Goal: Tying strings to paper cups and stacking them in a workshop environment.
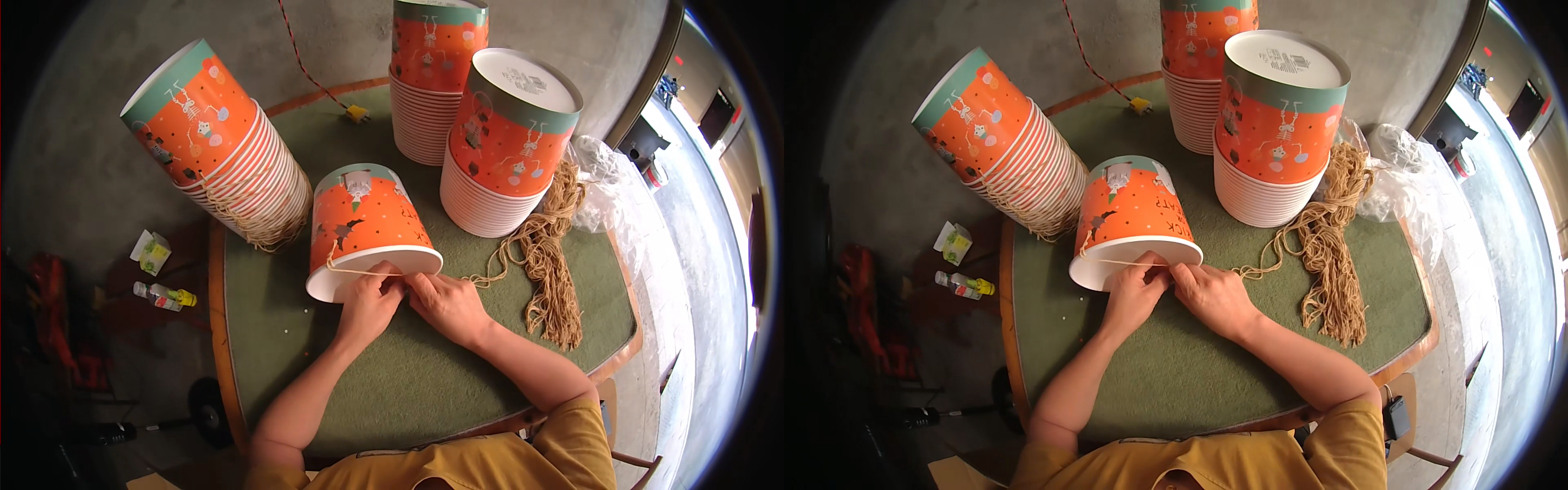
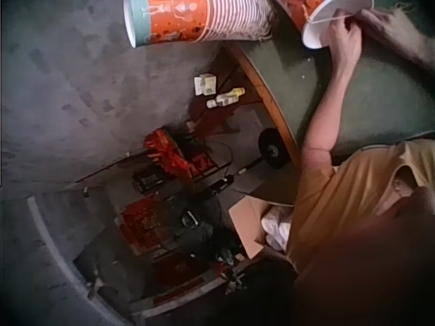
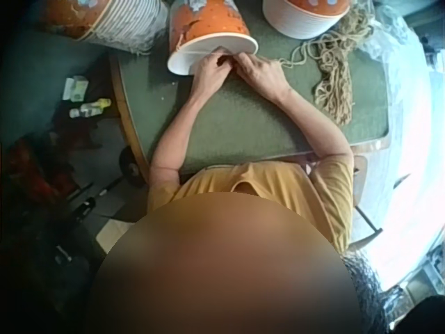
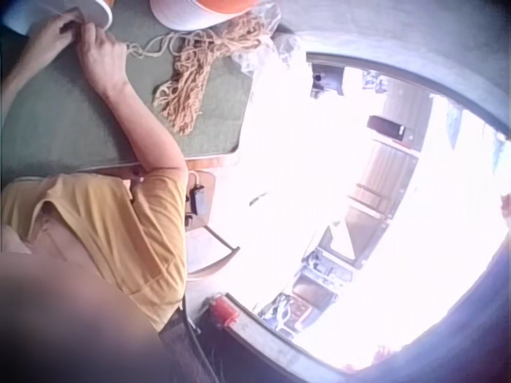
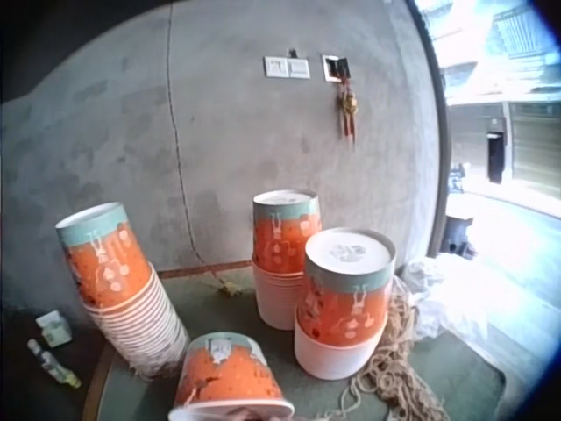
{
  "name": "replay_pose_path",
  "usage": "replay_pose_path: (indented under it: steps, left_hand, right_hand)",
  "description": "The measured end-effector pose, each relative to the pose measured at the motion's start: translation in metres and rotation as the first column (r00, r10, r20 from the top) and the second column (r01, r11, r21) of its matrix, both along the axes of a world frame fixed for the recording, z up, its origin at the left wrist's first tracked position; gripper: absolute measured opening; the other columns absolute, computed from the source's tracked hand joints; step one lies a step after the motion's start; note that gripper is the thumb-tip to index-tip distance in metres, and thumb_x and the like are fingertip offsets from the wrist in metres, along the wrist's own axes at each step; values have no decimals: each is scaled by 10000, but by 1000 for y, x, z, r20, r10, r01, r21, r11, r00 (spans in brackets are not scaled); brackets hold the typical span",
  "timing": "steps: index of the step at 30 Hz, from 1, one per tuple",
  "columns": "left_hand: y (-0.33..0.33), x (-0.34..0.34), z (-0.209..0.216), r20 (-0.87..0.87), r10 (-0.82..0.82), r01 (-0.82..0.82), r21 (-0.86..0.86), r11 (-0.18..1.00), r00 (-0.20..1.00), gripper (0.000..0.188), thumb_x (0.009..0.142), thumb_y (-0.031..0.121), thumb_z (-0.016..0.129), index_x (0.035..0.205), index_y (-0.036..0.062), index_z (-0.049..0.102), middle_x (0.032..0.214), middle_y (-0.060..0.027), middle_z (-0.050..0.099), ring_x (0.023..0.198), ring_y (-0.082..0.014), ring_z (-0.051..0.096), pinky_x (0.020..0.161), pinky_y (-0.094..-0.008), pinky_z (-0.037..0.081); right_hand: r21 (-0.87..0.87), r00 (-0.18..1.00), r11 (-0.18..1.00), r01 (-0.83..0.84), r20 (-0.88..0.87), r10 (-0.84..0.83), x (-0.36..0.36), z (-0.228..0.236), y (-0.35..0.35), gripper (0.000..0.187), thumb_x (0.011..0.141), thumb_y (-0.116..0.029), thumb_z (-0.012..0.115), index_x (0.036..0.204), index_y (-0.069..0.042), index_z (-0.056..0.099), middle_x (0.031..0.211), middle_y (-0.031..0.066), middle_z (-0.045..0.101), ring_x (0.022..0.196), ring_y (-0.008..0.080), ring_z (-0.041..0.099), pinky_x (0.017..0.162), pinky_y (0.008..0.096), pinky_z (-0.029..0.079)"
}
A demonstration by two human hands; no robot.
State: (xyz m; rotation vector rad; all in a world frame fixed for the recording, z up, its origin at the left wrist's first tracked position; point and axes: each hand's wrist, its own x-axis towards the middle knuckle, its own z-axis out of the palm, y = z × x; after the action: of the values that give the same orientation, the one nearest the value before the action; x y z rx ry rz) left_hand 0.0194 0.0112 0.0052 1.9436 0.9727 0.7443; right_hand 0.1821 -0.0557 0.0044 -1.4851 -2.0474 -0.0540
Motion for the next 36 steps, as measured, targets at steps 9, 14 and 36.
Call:
replay_pose_path:
  steps: [9, 14, 36]
  left_hand:
    - [5, -1, -9, 73, 0, 10, -141, 990, 997, 115, 907, 58, 568, 1004, -4, 560, 901, -156, 693, 837, -277, 687, 748, -380, 525]
    - [6, -2, -17, 120, -7, 22, -124, 992, 993, 115, 918, 28, 542, 1025, -10, 531, 865, -164, 685, 823, -275, 686, 749, -384, 524]
    - [-14, 2, 0, -169, 18, 80, 555, 828, 986, 274, 834, -49, 571, 1089, 40, 519, 930, -149, 545, 856, -354, 554, 741, -467, 480]
  right_hand:
    - [6, 999, 999, 37, 2, -37, -3, -3, 0, 141, 854, -159, 656, 919, -88, 554, 727, 66, 625, 622, 247, 648, 504, 370, 519]
    - [-118, 986, 989, 86, -135, -102, -7, -4, 2, 119, 861, -177, 657, 919, -99, 588, 712, 93, 653, 609, 292, 656, 522, 404, 532]
    - [-357, 922, 928, 109, -312, -228, -5, -2, 9, 181, 833, -237, 662, 821, -64, 613, 665, 165, 647, 627, 371, 655, 588, 471, 536]
